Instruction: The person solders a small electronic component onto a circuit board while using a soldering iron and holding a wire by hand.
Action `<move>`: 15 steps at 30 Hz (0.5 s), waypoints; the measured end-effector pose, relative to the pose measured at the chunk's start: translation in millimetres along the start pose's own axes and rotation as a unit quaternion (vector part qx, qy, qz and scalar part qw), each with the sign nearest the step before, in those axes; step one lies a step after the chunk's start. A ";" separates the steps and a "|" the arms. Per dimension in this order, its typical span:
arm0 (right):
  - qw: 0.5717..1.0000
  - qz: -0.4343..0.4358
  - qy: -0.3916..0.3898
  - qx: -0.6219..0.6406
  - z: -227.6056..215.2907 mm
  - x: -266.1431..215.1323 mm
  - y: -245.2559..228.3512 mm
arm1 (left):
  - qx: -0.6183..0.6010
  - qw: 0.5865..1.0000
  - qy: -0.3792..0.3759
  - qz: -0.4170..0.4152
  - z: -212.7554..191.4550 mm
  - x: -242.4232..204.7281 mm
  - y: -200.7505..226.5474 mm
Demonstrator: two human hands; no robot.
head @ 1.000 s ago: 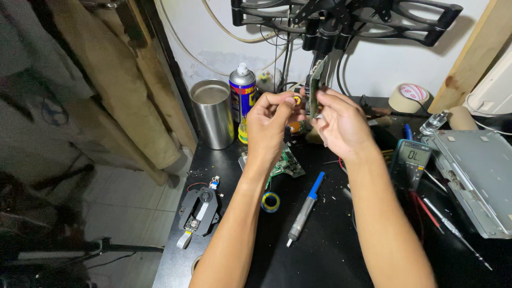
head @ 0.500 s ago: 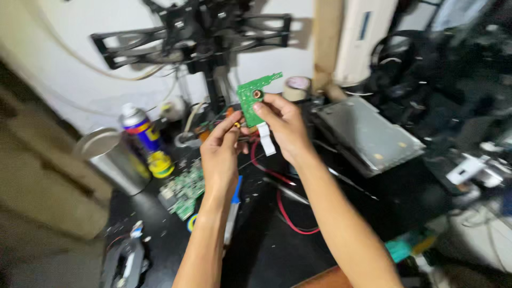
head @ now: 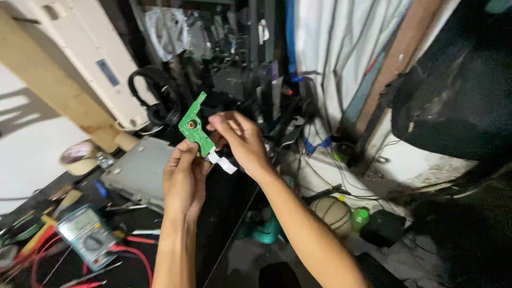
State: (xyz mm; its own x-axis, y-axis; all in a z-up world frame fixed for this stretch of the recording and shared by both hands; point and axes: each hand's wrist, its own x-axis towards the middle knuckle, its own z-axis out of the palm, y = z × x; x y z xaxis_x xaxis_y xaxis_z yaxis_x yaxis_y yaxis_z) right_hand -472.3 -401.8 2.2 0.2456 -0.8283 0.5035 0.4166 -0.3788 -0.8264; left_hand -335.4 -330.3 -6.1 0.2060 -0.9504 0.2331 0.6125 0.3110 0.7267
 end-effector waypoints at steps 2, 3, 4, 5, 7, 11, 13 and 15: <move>0.986 -0.003 0.166 -0.022 -53.2 11.7 10.4 | -0.028 0.999 -0.012 -0.030 22.9 14.3 -28.9; 0.985 -0.006 0.173 -0.027 -79.3 19.5 20.8 | -0.021 0.999 -0.010 -0.040 32.9 19.8 -39.6; 0.970 -0.020 0.238 -0.031 -106.5 29.5 33.0 | -0.013 0.999 -0.009 -0.048 43.8 25.1 -48.7; 0.952 -0.034 0.303 -0.034 -134.1 39.9 46.7 | -0.016 0.998 -0.016 -0.052 53.8 28.9 -56.4; 0.942 -0.005 0.336 -0.018 -176.2 64.7 71.4 | -0.004 0.996 -0.008 -0.093 67.7 37.2 -66.3; 0.913 0.077 0.401 0.013 -223.1 101.2 105.6 | 0.063 0.991 -0.020 -0.116 78.4 53.7 -82.4; 0.914 0.052 0.403 0.013 -237.5 116.7 117.8 | 0.164 0.973 -0.033 -0.157 78.1 60.3 -87.6; 0.915 0.029 0.403 0.014 -246.4 129.5 124.5 | 0.171 0.971 -0.045 -0.163 79.1 68.9 -96.3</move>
State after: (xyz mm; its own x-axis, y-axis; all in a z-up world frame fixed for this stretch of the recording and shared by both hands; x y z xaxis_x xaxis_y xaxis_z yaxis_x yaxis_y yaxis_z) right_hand -604.3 -658.0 -97.6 -0.4522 -0.8863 0.1001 0.4481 -0.3228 -0.8337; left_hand -440.6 -426.3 -8.9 -0.0335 -0.9994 -0.0012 0.3414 -0.0125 0.9399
